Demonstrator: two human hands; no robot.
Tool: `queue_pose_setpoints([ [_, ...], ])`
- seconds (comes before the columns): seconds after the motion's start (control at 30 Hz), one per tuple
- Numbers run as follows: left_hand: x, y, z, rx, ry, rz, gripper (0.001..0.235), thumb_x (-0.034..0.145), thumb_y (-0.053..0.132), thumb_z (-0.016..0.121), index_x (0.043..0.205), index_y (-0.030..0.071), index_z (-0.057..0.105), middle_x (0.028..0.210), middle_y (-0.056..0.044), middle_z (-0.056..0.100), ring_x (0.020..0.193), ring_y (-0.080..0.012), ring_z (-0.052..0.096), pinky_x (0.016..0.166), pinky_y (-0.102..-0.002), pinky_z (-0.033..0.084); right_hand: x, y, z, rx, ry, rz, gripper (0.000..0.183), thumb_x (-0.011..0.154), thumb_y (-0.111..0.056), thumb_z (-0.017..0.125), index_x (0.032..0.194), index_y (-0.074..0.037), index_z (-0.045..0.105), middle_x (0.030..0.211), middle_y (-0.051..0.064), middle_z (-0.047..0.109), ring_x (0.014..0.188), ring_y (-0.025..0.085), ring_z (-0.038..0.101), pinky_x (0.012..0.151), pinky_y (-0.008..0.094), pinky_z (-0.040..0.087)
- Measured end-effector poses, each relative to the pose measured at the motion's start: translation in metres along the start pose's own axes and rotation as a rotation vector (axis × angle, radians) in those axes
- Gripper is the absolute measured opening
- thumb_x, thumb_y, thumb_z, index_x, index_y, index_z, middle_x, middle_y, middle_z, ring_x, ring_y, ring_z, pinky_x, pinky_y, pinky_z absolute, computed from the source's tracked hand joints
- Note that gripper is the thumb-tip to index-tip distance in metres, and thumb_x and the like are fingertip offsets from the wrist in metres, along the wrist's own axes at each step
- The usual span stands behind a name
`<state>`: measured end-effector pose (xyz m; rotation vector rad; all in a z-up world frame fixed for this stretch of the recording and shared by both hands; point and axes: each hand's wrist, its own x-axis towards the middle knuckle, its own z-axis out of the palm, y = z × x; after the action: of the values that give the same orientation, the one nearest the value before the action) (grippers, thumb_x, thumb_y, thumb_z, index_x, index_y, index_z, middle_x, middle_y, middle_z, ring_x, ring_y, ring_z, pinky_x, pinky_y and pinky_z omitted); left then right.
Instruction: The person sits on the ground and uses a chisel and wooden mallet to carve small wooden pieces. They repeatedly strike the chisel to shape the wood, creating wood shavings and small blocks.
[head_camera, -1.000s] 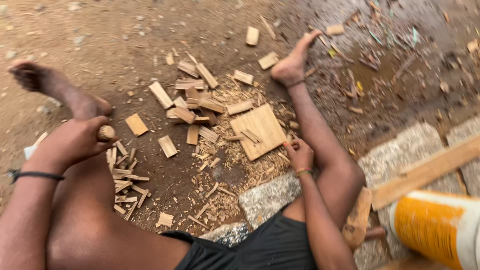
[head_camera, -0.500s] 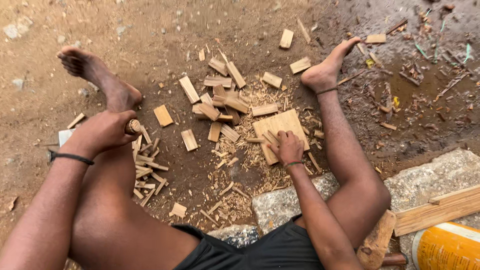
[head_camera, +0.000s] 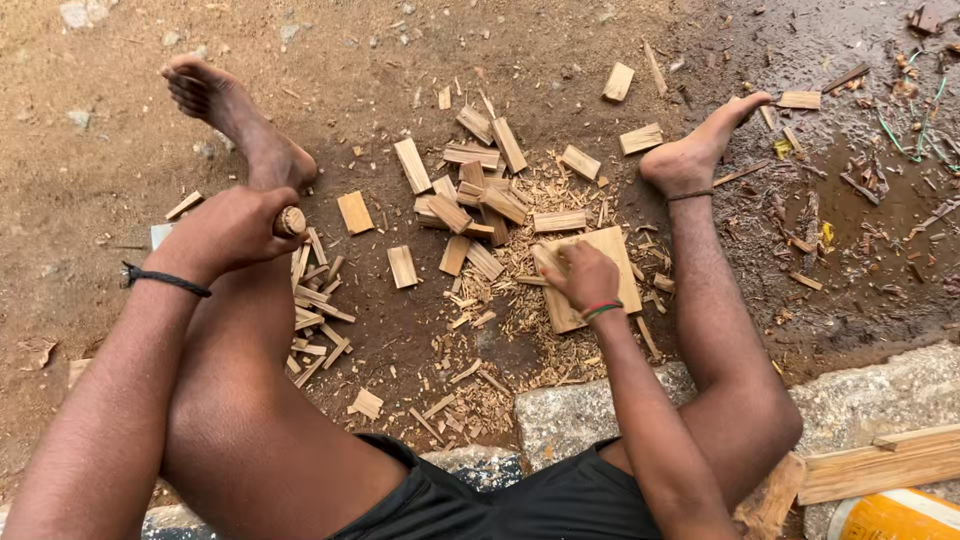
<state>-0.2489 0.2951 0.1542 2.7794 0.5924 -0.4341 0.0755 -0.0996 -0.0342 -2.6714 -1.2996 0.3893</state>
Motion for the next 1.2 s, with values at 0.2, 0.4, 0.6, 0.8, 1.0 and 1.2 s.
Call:
queue_pose_setpoints([
  [0.2, -0.004, 0.001, -0.008, 0.021, 0.029, 0.038, 0.047, 0.084, 0.032, 0.079, 0.122, 0.011, 0.064, 0.083, -0.018, 0.074, 0.077, -0.0339, 0.073, 0.071, -0.045, 0.062, -0.017, -0.024, 0.021, -0.311, -0.034, -0.289, 0.043, 0.078, -0.040, 0.082, 0.112, -0.019, 0.068, 0.098, 0.006, 0.067, 0.080, 0.021, 0.066, 0.063, 0.037, 0.055],
  [0.4, -0.006, -0.007, 0.002, -0.036, 0.017, 0.028, 0.044, 0.084, 0.033, 0.079, 0.119, 0.011, 0.064, 0.083, -0.018, 0.074, 0.078, -0.0365, 0.073, 0.069, -0.049, 0.061, -0.031, -0.003, 0.051, -0.152, -0.028, -0.266, 0.046, 0.085, -0.030, 0.076, 0.125, -0.013, 0.062, 0.103, 0.010, 0.066, 0.073, 0.022, 0.068, 0.059, 0.037, 0.058],
  [0.6, -0.013, -0.015, 0.007, -0.074, 0.058, 0.014, 0.041, 0.085, 0.035, 0.079, 0.116, 0.011, 0.065, 0.086, -0.021, 0.074, 0.079, -0.0405, 0.072, 0.071, -0.051, 0.059, -0.061, -0.051, 0.029, 0.141, -0.342, 0.018, 0.037, 0.094, -0.029, 0.067, 0.126, -0.011, 0.063, 0.105, 0.011, 0.071, 0.072, 0.017, 0.069, 0.061, 0.032, 0.062],
  [0.8, -0.008, -0.015, 0.002, -0.074, 0.091, 0.040, 0.046, 0.078, 0.029, 0.081, 0.117, 0.011, 0.065, 0.085, -0.021, 0.074, 0.080, -0.0410, 0.072, 0.072, -0.051, 0.058, -0.071, -0.182, 0.025, 0.592, -0.688, 0.092, 0.043, 0.091, -0.040, 0.057, 0.124, -0.014, 0.067, 0.088, 0.009, 0.074, 0.069, 0.022, 0.072, 0.062, 0.041, 0.065],
  [1.0, -0.014, -0.017, -0.005, -0.088, 0.166, 0.070, 0.037, 0.084, 0.032, 0.080, 0.108, 0.008, 0.065, 0.083, -0.020, 0.073, 0.079, -0.0395, 0.071, 0.072, -0.050, 0.058, -0.044, -0.319, 0.047, 0.382, -0.270, -0.383, 0.082, 0.078, -0.047, 0.080, 0.143, -0.008, 0.049, 0.128, 0.024, 0.060, 0.095, 0.037, 0.068, 0.071, 0.050, 0.059],
  [1.2, -0.011, -0.021, -0.005, -0.110, 0.141, 0.032, 0.043, 0.084, 0.039, 0.080, 0.108, 0.007, 0.064, 0.082, -0.019, 0.073, 0.074, -0.0358, 0.072, 0.069, -0.047, 0.060, -0.002, -0.194, 0.034, 0.868, -0.244, 0.034, 0.034, 0.090, -0.026, 0.072, 0.123, -0.014, 0.070, 0.112, 0.008, 0.077, 0.101, 0.020, 0.074, 0.087, 0.035, 0.061],
])
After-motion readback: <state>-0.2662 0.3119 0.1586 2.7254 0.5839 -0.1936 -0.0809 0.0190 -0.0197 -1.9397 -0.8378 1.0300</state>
